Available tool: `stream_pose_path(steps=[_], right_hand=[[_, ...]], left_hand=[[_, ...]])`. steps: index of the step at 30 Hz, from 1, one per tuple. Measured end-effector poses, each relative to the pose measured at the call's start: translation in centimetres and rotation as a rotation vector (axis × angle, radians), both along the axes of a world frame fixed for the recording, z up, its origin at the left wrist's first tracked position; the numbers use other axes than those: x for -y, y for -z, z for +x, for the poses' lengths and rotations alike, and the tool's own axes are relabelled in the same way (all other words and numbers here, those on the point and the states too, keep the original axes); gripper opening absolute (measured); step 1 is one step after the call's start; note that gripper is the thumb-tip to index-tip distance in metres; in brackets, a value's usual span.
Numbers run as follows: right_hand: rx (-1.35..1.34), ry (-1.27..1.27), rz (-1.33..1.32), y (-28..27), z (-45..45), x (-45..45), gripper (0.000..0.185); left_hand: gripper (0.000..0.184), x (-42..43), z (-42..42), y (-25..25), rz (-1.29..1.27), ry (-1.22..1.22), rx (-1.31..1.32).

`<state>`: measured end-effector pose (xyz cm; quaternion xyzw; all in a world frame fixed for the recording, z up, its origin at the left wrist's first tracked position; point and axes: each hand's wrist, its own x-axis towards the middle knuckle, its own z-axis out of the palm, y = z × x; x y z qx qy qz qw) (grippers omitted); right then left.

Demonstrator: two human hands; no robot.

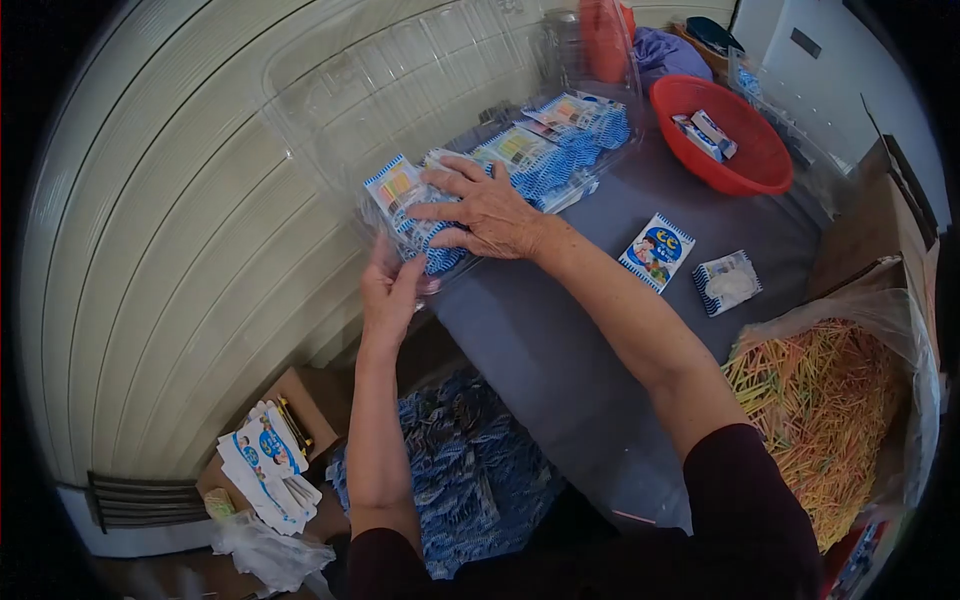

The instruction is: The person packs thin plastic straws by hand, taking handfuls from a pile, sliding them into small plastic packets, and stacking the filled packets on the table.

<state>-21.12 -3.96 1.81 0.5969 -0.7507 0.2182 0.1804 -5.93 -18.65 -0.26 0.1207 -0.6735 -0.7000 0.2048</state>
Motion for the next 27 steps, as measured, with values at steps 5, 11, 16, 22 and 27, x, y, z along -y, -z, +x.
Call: stream_pose_path(steps=[5, 11, 16, 22, 27], right_hand=[[-0.009, 0.007, 0.028, 0.2, -1.2, -0.8, 0.049], [0.034, 0.017, 0.109, 0.2, -1.1, 0.8, 0.049], [0.056, 0.028, 0.182, -2.4, -0.5, 0.2, 0.046], [0.148, 0.010, 0.062, -6.0, -1.7, 2.6, 0.043], [0.402, 0.039, 0.335, -4.5, -2.3, 6.2, 0.037]], left_hand=[[0.058, -0.8, -0.9, 0.2, -0.005, 0.011, 0.005], [0.062, 0.0, -0.2, 0.3, -0.011, 0.016, 0.037], [0.069, -0.3, 0.0, -0.6, 0.051, 0.026, 0.036], [0.080, -0.6, 0.9, -0.5, 0.068, 0.031, 0.021], [0.079, -0.5, 1.9, -1.0, 0.191, 0.030, -0.020]])
